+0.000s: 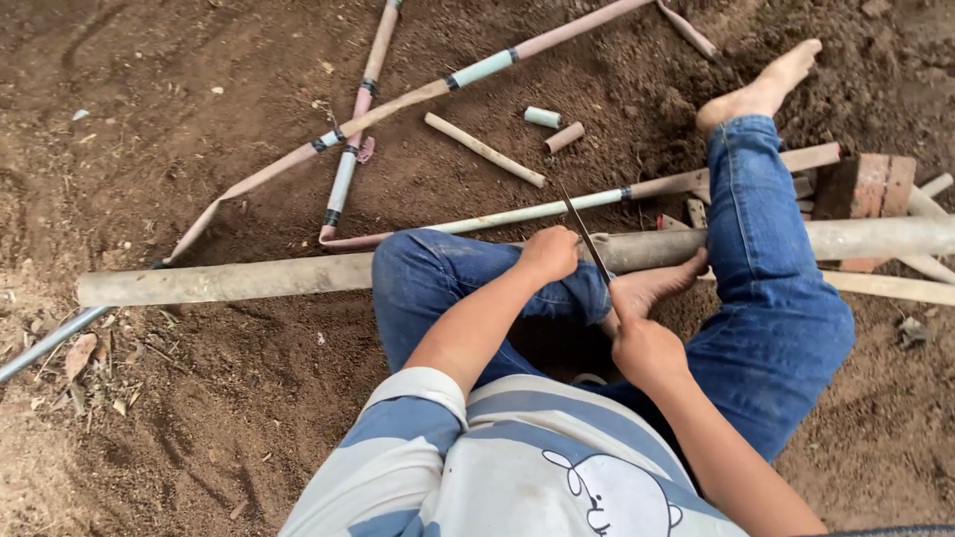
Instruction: A person sitting on the ground uses a hand saw to cut through a bamboo pole.
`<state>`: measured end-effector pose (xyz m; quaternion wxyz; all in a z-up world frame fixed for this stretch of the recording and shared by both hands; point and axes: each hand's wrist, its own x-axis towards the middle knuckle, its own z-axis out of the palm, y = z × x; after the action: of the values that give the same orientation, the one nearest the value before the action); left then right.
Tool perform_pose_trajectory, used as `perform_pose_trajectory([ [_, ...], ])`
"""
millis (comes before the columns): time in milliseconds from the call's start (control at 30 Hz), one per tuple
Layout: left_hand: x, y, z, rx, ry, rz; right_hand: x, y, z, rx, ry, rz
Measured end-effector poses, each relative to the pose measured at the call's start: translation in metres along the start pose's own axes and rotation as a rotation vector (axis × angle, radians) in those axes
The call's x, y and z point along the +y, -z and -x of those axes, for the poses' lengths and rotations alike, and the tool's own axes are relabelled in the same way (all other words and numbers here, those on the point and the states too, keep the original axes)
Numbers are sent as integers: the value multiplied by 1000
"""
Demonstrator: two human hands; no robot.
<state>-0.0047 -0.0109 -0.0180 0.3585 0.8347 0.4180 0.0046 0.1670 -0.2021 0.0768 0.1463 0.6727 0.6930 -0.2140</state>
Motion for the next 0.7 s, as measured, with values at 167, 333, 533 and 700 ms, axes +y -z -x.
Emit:
perform_pose_trajectory([
  [167, -2, 3, -6, -50, -24, -2, -10, 31, 40, -27, -109, -212],
  [333, 11, 18, 5, -107, -40, 6, -9, 12, 5, 43, -26, -68],
  [533, 6, 15, 3, -110, -2, -5, -16, 19, 13, -22, -133, -178],
  [700, 5, 14, 0, -111, 0, 11, -15, 37, 50, -31, -134, -204],
])
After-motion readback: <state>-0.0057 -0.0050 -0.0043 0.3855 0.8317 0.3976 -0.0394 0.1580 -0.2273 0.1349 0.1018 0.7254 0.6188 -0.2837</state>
